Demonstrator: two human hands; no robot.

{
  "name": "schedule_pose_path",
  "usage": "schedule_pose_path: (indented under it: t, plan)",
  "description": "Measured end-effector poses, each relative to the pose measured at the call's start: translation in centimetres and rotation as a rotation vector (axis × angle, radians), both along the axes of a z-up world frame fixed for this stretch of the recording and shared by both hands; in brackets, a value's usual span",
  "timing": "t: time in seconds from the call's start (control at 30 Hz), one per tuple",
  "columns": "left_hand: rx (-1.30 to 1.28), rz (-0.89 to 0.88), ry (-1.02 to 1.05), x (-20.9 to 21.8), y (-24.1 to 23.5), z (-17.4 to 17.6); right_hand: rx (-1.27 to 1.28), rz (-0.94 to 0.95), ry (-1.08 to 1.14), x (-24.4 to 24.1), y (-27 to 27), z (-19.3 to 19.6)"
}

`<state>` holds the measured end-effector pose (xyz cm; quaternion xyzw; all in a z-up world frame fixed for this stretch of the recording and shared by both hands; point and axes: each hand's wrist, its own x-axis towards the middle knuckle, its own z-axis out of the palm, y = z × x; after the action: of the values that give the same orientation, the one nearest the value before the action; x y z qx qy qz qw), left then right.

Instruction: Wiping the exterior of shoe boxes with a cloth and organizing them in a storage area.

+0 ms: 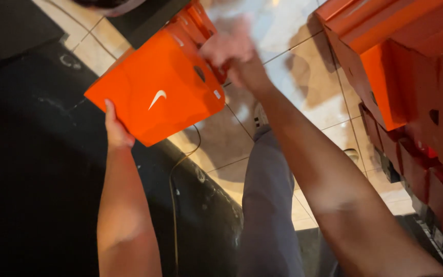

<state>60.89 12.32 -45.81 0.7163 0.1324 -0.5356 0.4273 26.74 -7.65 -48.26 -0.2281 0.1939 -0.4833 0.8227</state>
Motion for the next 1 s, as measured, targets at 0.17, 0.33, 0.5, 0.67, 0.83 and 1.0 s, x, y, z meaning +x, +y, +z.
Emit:
schedule_pose_path:
  t: [0.17,0.33,0.5,0.67,0.83,1.0]
  plan:
    - [0.105,0.002,-0.073,-1.2,-1.5,1.4,0.346,0.315,0.648,-1.2,4.7,-5.6]
    - [0.024,0.051,-0.062,-1.8,-1.4,1.0,0.786,0.101,0.44,-2.6,5.5,-4.5]
    - [0.075,-0.064,-0.062,-1.3,-1.3,0.6,0.835,0.166,0.502,-3.4,5.4,-3.4]
    - [0.17,-0.052,-0.165,-0.4,-0.2,-0.2,0.922,0.032,0.451,-3.0,7.5,-6.7]
    - [0.184,-0.087,-0.18,0.3,0.4,-0.4,0.918,0.011,0.482,-1.9,7.5,-5.3]
    - [0.084,-0.008,-0.054,0.2,0.9,-1.0,0.913,0.055,0.625,-3.4,10.6,-10.3]
